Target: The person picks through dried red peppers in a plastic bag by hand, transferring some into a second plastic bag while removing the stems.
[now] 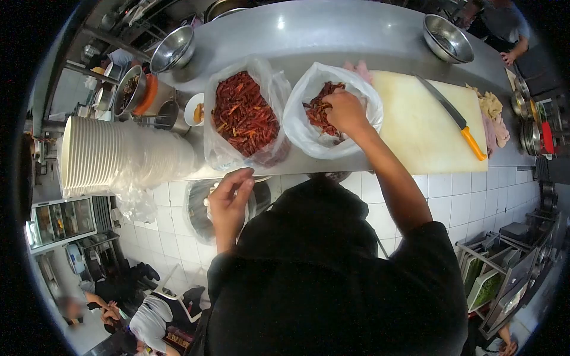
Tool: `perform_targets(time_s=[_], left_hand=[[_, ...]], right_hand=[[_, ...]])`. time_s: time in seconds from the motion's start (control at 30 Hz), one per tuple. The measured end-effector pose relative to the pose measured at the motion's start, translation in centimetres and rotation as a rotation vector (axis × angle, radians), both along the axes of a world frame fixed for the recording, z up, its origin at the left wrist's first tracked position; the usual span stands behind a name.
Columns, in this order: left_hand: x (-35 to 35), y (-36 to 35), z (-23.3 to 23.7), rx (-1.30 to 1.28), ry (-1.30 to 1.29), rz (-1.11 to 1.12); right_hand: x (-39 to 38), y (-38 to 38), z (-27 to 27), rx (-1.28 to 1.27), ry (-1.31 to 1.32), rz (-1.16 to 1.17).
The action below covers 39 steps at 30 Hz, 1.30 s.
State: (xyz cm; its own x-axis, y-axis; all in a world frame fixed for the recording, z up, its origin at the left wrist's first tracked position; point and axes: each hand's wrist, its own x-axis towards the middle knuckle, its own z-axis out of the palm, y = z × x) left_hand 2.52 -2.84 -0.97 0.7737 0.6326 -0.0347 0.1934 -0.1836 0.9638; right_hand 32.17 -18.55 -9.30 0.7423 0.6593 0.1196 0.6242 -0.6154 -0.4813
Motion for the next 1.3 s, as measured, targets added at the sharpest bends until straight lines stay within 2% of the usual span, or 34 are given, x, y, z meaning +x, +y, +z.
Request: perform_targets(time_s=[0.07,0.17,0.3,0.37,0.53,0.6,0.83,1.1,1.13,1.2,1.3], left_hand=[[0.2,-0.1,0.0,0.005,0.001,-0.005],[0.4,-0.3,0.0,0.003,-0.022,-0.016],[0.6,-0.3,0.3,0.021,-0.020,-0.019],[1.0,-0.1,0.1,0.041,-0.036,-0.024],[5.2,-0.9,2.6,0.408,-0.183,-0.115],[7.5,-1.1,2.8,0.547,-0.304,-0.166],[11.0,-2.0,2.6,0.302,-0.233,-0.232],[10.0,-1.7,2.1,0.119,-0.195,-0.217],[9.9,-1.5,2.0,0.016,-0.167,-0.225],[9.4,-0.9,2.0,-0.191,-0.112,-0.241],[8.9,0.2,2.3,-0.280,-0.117,-0.349]], right_hand=[[0.0,0.6,-0.9,0.040,-0.074,0.028],[1.4,0.8,-2.2,-0.099,-0.068,0.062],[2.1,-0.7,-1.5,0.179,-0.043,0.003],[1.4,-1.5,0.1,0.345,0.127,-0.064],[-3.1,-1.8,7.2,0.607,0.772,-0.170],[-5.1,-1.2,8.9,0.649,0.833,-0.116],[-8.5,-0.7,10.3,0.735,0.857,-0.004],[-9.2,-0.3,10.1,0.618,0.778,0.077],[-9.1,-0.2,10.1,0.595,0.795,0.091],[-8.5,-0.2,9.3,0.660,1.003,0.168],[-8.3,0.1,8.2,0.775,1.308,0.266]])
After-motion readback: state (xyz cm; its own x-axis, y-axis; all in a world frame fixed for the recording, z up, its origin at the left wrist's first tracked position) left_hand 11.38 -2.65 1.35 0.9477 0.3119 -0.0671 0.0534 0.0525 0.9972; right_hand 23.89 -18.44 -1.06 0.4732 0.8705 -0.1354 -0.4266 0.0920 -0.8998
